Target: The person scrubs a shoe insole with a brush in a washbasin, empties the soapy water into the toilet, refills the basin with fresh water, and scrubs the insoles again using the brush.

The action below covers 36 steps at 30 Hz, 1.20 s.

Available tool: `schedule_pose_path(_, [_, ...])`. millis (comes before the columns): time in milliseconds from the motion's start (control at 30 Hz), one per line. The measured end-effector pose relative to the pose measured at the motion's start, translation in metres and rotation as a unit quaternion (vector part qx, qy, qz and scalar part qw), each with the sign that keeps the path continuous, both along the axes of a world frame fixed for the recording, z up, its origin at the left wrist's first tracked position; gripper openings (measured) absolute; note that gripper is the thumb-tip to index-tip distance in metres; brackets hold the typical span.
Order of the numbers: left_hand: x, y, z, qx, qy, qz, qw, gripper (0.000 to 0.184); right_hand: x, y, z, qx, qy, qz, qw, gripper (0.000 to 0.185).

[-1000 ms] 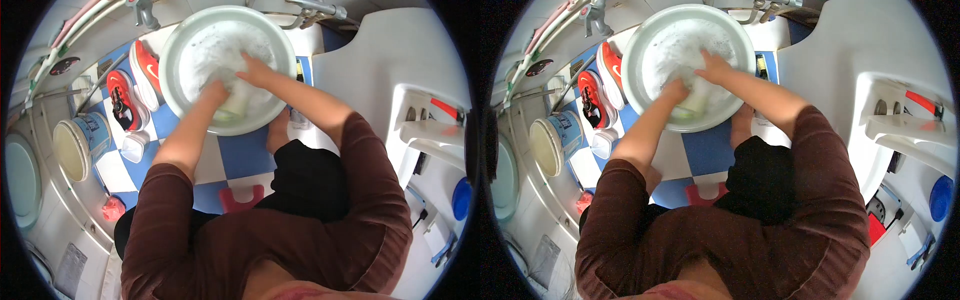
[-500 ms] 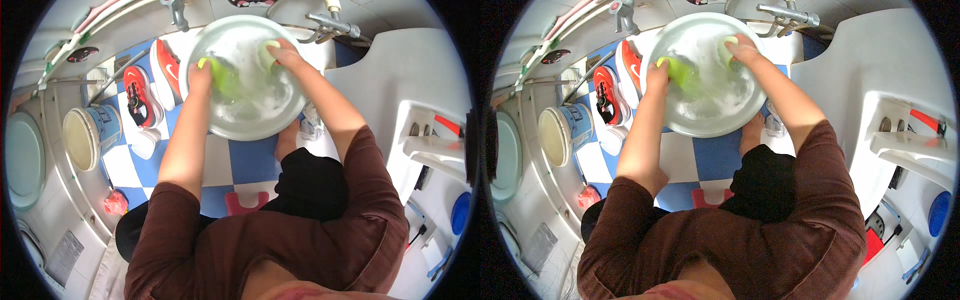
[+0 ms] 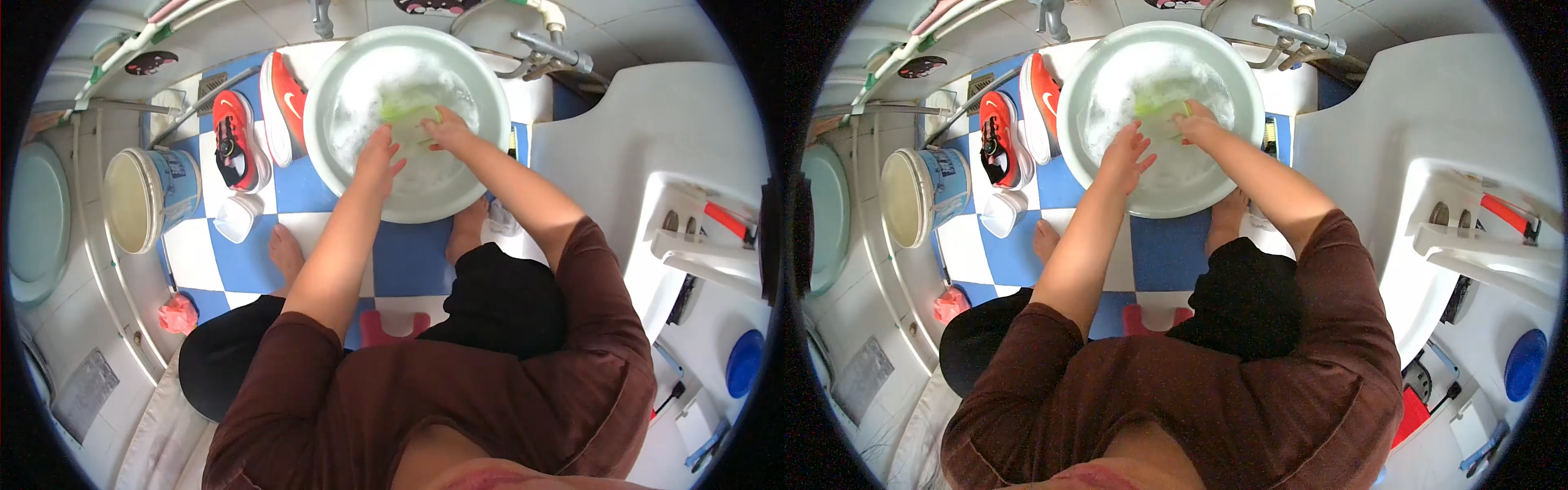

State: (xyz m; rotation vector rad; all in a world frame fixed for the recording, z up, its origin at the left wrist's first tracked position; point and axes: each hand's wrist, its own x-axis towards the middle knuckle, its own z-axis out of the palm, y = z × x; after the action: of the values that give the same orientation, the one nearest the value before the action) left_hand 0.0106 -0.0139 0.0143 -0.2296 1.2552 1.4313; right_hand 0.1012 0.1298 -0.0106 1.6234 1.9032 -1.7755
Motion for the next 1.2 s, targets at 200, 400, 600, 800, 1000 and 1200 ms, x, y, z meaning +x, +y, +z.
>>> schedule_pose_path(200, [0.006, 0.009, -0.055, -0.08, -0.032, -0.055, 0.995, 0.068, -0.003, 0.017, -0.114, 0.13, -0.225, 0.387, 0.885, 0.047])
schedule_pose_path(400, [0.003, 0.022, -0.088, -0.019, -0.126, 0.027, 0.992, 0.058, -0.02, 0.034, -0.09, 0.274, 0.011, 0.185, 0.944, 0.04])
schedule_pose_path(600, [-0.032, 0.006, -0.048, 0.01, -0.205, 0.126, 0.97, 0.053, -0.014, -0.037, 0.029, 0.081, 0.098, 0.324, 0.937, 0.041])
schedule_pose_path(800, [-0.025, -0.008, -0.042, 0.059, -0.256, 0.134, 0.956, 0.042, -0.005, -0.008, 0.047, 0.091, 0.178, 0.257, 0.945, 0.043])
schedule_pose_path(1000, [-0.022, -0.005, -0.024, 0.027, -0.213, -0.004, 0.977, 0.054, 0.0, 0.009, 0.003, -0.273, 0.18, 0.004, 0.945, 0.048])
schedule_pose_path(1200, [0.014, -0.001, -0.163, -0.144, 0.093, -0.12, 0.978, 0.056, 0.007, 0.0, -0.094, 0.18, -0.062, 0.241, 0.952, 0.057])
